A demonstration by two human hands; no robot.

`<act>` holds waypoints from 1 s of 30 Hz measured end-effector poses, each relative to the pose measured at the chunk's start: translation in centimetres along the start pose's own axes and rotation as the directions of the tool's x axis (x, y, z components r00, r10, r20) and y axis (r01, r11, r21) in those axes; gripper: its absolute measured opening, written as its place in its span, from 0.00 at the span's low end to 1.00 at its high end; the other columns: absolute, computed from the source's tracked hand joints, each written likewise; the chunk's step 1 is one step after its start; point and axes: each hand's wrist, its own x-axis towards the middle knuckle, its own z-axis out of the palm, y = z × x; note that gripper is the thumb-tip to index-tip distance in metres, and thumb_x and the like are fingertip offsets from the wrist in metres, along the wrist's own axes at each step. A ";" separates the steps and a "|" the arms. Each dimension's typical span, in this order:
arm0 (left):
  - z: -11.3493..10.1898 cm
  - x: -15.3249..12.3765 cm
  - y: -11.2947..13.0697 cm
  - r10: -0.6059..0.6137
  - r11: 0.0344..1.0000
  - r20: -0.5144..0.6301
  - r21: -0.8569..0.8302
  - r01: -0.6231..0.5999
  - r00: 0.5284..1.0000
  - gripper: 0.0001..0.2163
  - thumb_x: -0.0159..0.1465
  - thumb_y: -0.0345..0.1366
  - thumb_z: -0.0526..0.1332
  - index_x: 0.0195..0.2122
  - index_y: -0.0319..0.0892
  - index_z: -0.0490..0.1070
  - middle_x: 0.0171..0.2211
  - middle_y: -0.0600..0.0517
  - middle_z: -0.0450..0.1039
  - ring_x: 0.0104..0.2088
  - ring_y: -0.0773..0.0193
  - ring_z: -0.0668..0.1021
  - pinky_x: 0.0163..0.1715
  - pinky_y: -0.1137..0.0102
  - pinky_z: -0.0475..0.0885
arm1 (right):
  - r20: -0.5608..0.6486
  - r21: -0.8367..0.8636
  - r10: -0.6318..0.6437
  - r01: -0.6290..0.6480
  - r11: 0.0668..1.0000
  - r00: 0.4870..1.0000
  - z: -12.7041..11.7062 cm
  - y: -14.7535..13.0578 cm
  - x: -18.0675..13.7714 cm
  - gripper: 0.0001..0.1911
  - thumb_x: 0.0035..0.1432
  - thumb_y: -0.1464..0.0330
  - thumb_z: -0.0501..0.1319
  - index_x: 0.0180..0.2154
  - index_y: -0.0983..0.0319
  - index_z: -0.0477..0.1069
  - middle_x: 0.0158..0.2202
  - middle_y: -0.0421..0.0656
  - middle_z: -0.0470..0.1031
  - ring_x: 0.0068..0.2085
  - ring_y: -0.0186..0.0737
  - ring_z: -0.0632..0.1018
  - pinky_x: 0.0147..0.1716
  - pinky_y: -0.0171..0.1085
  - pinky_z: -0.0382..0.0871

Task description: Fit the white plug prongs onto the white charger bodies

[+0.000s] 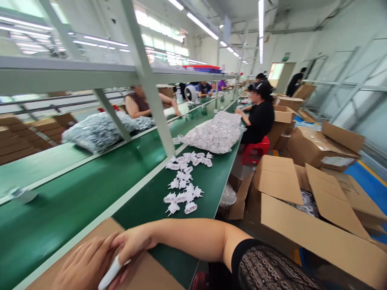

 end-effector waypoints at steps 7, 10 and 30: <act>-2.3 3.2 2.8 -0.005 0.993 0.039 0.119 0.000 0.999 0.16 0.74 0.34 0.53 0.58 0.45 0.74 0.43 0.46 0.80 0.46 0.53 0.81 0.55 0.59 0.73 | -0.119 -0.066 -0.064 0.056 0.996 0.991 1.4 -1.5 -1.6 0.20 0.44 0.87 0.60 0.40 0.67 0.73 0.30 0.41 0.83 0.30 0.36 0.85 0.35 0.31 0.79; -2.3 3.0 2.5 -0.059 0.987 0.050 0.150 0.051 0.997 0.13 0.76 0.35 0.53 0.55 0.43 0.75 0.42 0.45 0.80 0.46 0.54 0.80 0.56 0.59 0.73 | -0.189 -0.042 -0.072 0.065 0.997 0.979 1.8 -2.0 -2.5 0.29 0.45 0.83 0.66 0.50 0.64 0.71 0.31 0.39 0.83 0.29 0.36 0.85 0.33 0.30 0.78; -0.4 3.6 2.3 -0.155 0.988 0.105 0.026 0.153 0.982 0.13 0.77 0.35 0.53 0.54 0.40 0.75 0.43 0.46 0.81 0.45 0.59 0.81 0.57 0.59 0.72 | -0.369 -0.170 -0.092 0.030 0.985 0.925 2.5 -2.9 -3.3 0.40 0.39 0.72 0.73 0.57 0.63 0.69 0.39 0.50 0.85 0.32 0.38 0.85 0.29 0.31 0.76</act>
